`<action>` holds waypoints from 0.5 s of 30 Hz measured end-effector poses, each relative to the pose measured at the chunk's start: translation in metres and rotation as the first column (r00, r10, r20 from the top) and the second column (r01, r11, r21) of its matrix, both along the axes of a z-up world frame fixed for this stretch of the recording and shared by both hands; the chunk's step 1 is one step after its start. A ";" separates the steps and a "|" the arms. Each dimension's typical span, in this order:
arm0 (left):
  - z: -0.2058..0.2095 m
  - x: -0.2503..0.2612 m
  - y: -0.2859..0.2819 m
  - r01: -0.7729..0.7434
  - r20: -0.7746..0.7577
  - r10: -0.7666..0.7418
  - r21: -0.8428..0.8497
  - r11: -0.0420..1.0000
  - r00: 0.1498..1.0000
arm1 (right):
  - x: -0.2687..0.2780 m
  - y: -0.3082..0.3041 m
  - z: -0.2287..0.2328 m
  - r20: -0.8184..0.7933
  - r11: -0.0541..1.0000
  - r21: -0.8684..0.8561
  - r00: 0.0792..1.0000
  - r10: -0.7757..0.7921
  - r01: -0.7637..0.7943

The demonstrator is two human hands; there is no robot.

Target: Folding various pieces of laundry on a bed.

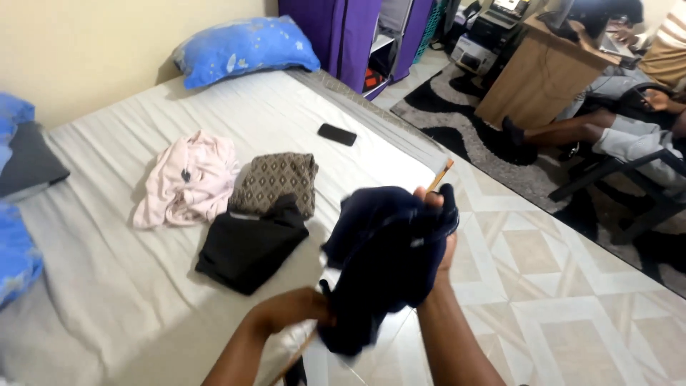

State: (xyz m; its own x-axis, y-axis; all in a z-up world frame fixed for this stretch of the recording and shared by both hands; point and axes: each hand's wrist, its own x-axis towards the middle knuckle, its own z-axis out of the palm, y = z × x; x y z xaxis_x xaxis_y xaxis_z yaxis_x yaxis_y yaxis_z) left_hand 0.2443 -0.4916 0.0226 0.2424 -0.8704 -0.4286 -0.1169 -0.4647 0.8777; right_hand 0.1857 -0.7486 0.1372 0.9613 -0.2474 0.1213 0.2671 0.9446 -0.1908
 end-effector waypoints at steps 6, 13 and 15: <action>-0.002 -0.032 -0.080 -0.863 -0.968 -0.205 -0.227 0.452 0.148 | -0.071 0.022 -0.054 0.332 0.913 -0.081 0.853 0.403 -0.400; -0.047 -0.035 -0.119 -0.757 -0.956 0.046 -0.199 0.623 0.289 | -0.134 -0.004 -0.048 0.025 0.744 -0.280 0.770 0.637 -0.606; -0.006 -0.052 -0.110 -0.732 -0.925 0.056 -0.258 0.631 0.375 | -0.130 -0.034 -0.049 -0.106 0.796 -0.322 0.855 0.508 -0.513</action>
